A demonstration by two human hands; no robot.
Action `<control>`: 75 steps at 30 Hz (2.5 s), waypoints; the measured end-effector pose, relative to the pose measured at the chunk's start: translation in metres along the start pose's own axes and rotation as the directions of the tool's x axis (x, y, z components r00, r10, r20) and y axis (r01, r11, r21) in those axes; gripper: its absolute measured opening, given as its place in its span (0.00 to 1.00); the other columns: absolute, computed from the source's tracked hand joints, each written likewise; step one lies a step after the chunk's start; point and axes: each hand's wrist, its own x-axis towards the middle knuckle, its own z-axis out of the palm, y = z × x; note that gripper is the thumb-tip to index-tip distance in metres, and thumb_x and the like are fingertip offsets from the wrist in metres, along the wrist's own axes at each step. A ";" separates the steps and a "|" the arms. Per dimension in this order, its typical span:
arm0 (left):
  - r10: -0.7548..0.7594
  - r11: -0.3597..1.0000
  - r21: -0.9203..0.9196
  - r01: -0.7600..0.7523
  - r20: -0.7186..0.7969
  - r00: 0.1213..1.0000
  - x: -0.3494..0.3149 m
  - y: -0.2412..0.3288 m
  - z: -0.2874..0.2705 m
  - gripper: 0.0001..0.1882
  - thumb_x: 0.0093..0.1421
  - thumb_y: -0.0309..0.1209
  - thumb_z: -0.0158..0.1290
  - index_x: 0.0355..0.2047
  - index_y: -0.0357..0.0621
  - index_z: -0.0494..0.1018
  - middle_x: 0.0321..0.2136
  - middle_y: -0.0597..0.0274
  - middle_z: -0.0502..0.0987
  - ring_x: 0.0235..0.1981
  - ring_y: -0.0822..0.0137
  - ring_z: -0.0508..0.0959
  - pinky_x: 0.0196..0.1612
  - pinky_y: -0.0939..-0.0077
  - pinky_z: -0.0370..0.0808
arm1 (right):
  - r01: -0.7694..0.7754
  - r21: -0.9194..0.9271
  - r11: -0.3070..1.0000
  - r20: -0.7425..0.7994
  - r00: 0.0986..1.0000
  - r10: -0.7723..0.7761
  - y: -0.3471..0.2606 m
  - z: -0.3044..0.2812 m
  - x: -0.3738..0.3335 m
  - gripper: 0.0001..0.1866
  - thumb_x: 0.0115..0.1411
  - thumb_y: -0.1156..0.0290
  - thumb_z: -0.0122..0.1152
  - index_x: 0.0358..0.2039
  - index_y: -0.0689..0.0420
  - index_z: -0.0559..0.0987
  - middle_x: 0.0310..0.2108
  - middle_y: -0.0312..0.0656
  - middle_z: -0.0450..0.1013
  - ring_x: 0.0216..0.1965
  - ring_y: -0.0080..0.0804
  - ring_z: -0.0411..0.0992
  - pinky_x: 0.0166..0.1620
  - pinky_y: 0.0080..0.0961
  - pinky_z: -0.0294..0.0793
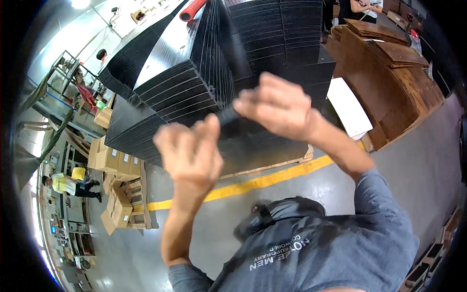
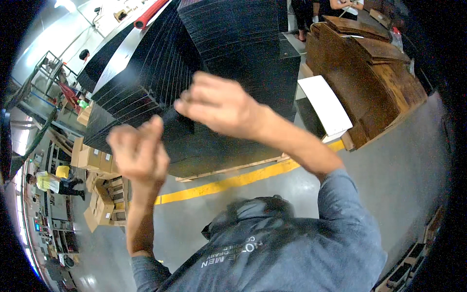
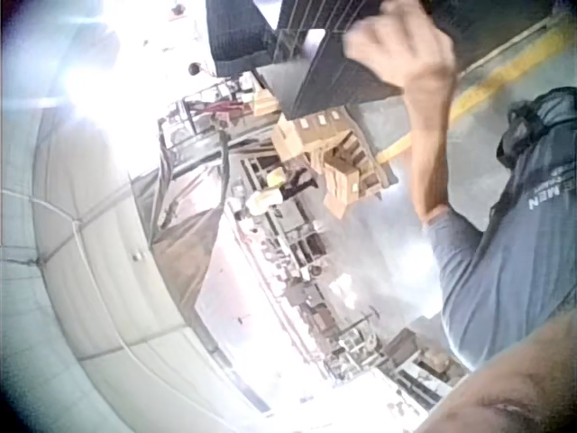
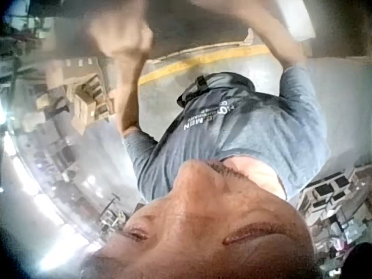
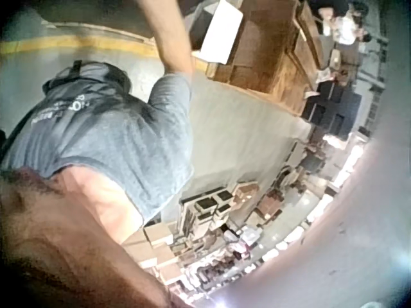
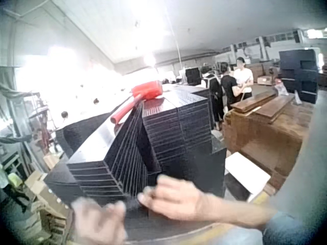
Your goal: The person aligns stacked panels by hand and scrapes the edges of the panels using a blade.
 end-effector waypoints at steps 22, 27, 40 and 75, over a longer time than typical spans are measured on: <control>-0.462 0.743 -0.374 0.554 0.312 0.830 -0.108 0.075 0.054 0.16 0.49 0.20 0.64 0.41 0.43 0.81 0.30 0.59 0.76 0.31 0.60 0.75 0.36 0.66 0.70 | -0.189 0.117 0.975 0.252 0.955 0.155 -0.036 0.011 -0.129 0.16 0.45 0.76 0.68 0.38 0.60 0.83 0.37 0.41 0.77 0.30 0.34 0.72 0.30 0.26 0.76; -0.744 0.424 -0.419 0.803 0.346 0.572 -0.079 0.105 0.011 0.10 0.54 0.23 0.63 0.37 0.38 0.81 0.27 0.61 0.76 0.32 0.65 0.76 0.35 0.73 0.71 | -0.135 0.187 0.973 0.176 0.979 0.102 -0.044 -0.004 -0.102 0.17 0.45 0.75 0.69 0.38 0.56 0.83 0.37 0.39 0.77 0.31 0.32 0.71 0.31 0.26 0.75; -0.798 -0.429 -0.774 0.465 0.566 0.207 -0.008 0.095 -0.032 0.11 0.62 0.29 0.56 0.26 0.34 0.78 0.20 0.52 0.77 0.17 0.64 0.72 0.23 0.71 0.67 | -0.505 0.465 0.727 -0.035 0.810 0.585 -0.055 -0.019 -0.003 0.16 0.53 0.81 0.67 0.45 0.61 0.82 0.39 0.44 0.77 0.35 0.26 0.74 0.37 0.21 0.74; -0.715 -0.500 -0.761 0.413 0.633 0.299 0.008 0.085 -0.014 0.18 0.66 0.35 0.54 0.22 0.35 0.74 0.13 0.60 0.69 0.14 0.70 0.67 0.20 0.77 0.62 | -0.770 0.637 -0.037 0.507 0.381 0.773 -0.046 0.006 0.025 0.24 0.67 0.58 0.58 0.19 0.62 0.77 0.13 0.33 0.69 0.15 0.15 0.63 0.20 0.18 0.60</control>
